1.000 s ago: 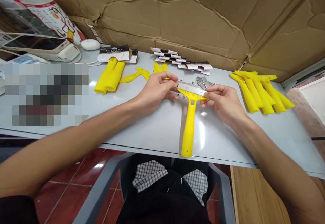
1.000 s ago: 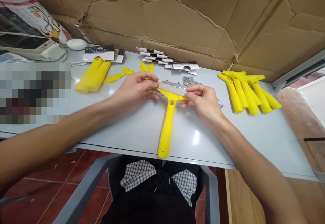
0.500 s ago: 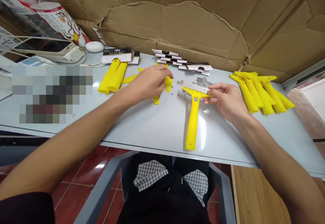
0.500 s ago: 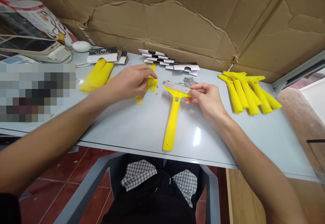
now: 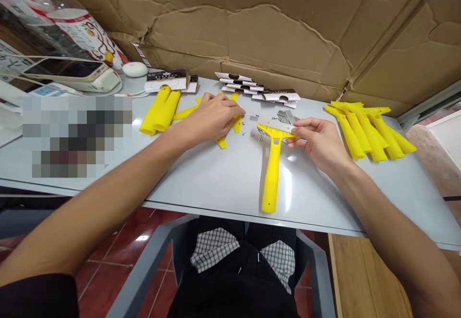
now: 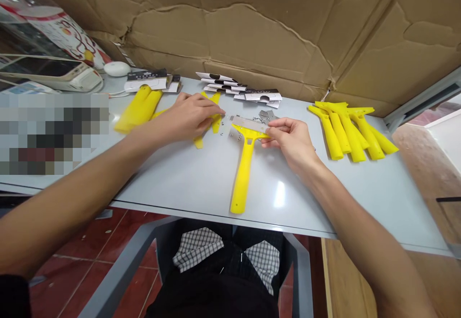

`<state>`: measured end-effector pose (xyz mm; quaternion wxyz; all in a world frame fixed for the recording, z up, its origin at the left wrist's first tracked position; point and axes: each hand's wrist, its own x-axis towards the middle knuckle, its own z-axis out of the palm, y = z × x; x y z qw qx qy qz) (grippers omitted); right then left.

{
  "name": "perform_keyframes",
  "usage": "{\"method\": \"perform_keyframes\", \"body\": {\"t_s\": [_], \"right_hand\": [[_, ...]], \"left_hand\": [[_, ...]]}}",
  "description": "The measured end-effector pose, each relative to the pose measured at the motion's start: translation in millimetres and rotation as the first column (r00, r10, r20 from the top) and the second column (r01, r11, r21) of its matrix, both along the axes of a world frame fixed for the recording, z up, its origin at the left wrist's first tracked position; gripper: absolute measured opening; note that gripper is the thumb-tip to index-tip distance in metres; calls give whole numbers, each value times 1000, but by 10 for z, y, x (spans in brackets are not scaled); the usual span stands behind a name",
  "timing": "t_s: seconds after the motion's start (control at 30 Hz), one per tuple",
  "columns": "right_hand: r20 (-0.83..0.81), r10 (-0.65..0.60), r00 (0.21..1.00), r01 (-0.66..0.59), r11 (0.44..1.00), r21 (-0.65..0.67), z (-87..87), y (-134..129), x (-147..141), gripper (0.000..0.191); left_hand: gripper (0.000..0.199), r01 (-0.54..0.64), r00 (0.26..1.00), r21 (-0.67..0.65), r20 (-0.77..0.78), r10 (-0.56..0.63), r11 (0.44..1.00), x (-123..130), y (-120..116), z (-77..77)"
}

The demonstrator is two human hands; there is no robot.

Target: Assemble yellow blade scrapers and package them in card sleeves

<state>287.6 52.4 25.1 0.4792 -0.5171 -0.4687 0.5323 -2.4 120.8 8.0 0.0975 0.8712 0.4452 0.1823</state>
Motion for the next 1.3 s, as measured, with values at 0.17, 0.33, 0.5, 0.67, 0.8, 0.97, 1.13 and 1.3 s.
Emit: {"method": "perform_keyframes", "body": {"t_s": [0.17, 0.33, 0.5, 0.67, 0.8, 0.97, 1.13, 1.3], "right_hand": [[-7, 1, 1000, -1, 1000, -1, -15, -6, 0, 22], [-20, -3, 1000, 4, 1000, 4, -16, -2, -1, 23], [-17, -8, 1000, 8, 1000, 0, -17, 2, -1, 22], [-25, -4, 1000, 4, 1000, 4, -26, 6, 3, 21], [-24, -3, 1000, 3, 1000, 4, -24, 3, -3, 21], [-28, -11, 1000, 11, 1000, -9, -9, 4, -21, 20], [-28, -19, 999, 19, 1000, -13, -14, 6, -20, 22], [-20, -6, 1000, 6, 1000, -10, -33, 9, -7, 24]], "left_hand": [[41, 16, 995, 5, -99, -15, 1000, -36, 4, 7], [43, 59, 984, 14, -170, -55, 998, -42, -19, 49], [37, 48, 957, 55, -288, -30, 997, -53, -39, 103], [26, -3, 959, 94, -280, 29, 996, -66, -46, 194], [16, -53, 980, 55, -190, 63, 997, -84, -65, 297], [36, -69, 981, -27, 179, 72, 997, -81, -104, 398], [40, -43, 784, -253, 591, 189, 967, 73, -202, 441], [7, 126, 698, -439, 676, 235, 890, 253, -314, 428]]}}
